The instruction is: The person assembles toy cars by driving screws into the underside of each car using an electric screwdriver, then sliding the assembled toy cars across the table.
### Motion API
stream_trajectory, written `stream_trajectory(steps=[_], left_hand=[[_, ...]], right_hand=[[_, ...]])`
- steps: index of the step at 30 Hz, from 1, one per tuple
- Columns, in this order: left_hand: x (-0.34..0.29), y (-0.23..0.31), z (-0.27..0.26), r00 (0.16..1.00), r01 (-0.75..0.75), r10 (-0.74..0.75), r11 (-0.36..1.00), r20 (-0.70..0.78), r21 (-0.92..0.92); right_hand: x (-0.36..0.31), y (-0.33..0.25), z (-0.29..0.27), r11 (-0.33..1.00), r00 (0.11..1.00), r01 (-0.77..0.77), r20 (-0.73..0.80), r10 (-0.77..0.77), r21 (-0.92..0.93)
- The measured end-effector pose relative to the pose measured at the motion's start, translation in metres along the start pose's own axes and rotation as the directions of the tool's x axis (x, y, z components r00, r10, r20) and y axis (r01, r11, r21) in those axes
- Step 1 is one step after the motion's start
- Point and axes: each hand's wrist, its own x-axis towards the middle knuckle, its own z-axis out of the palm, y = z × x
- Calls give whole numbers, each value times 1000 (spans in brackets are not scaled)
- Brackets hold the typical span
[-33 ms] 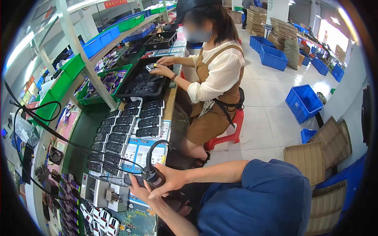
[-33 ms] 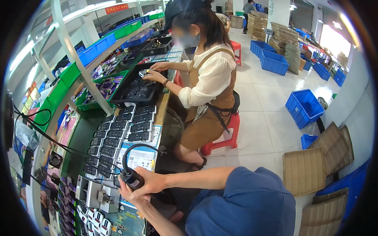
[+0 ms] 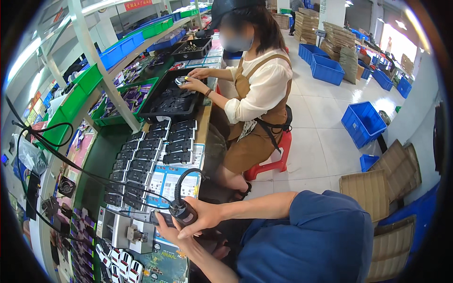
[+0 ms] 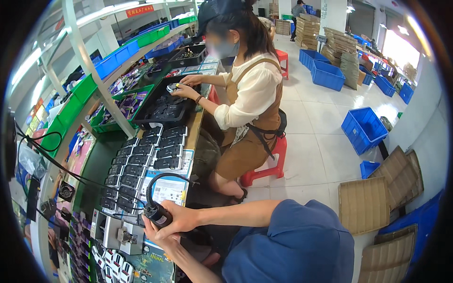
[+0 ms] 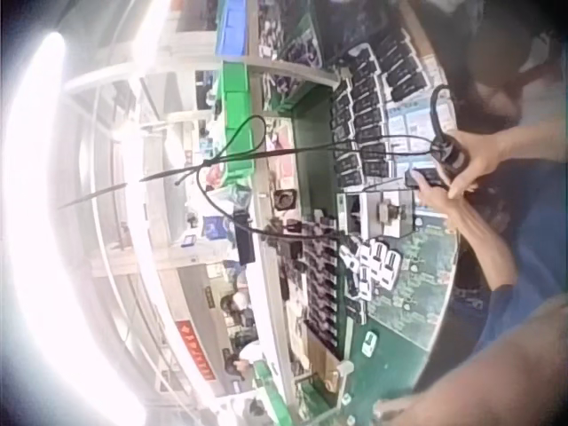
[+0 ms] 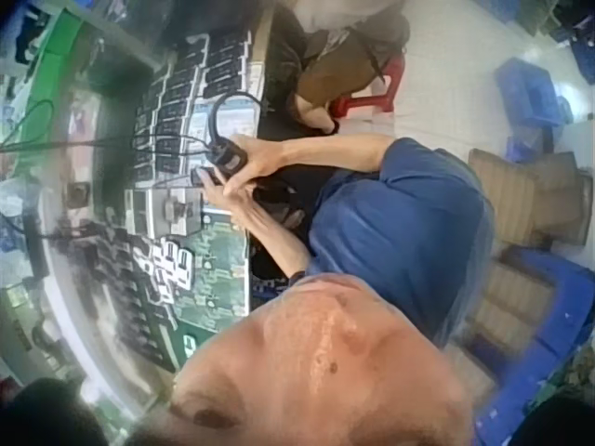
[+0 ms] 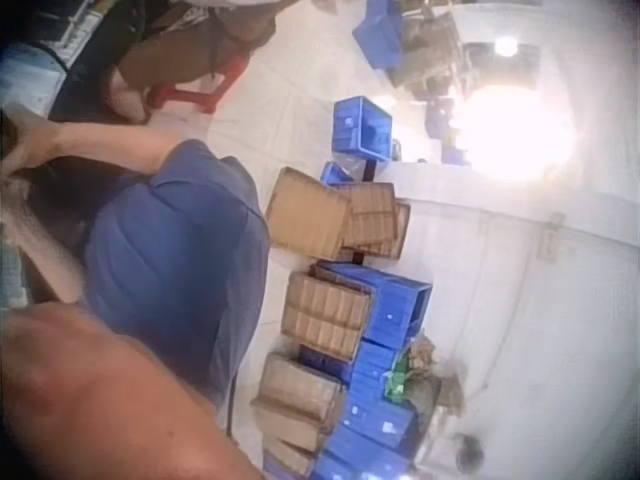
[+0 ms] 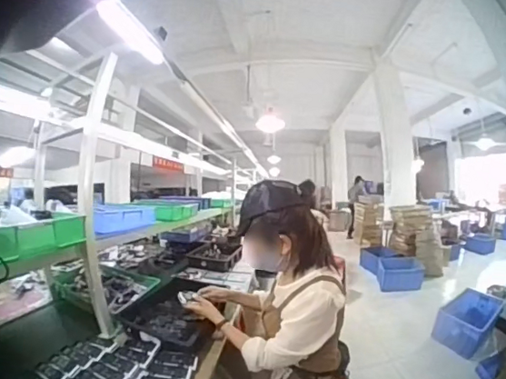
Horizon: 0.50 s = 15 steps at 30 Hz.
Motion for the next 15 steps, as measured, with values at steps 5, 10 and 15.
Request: stream_trajectory(steps=[5,10,15], left_hand=[[-7,-7,-21,996,-69,64,993,55,96],[-16,-4,-8,998,-55,52,993,36,104],[-23,0,-1,1000,-23,22,995,8,97]], right_hand=[[-1,16,18,997,999,8,43,-5,-74],[-4,37,30,996,999,24,-40,-28,-87],[-11,22,37,996,993,49,-107,-57,-72]])
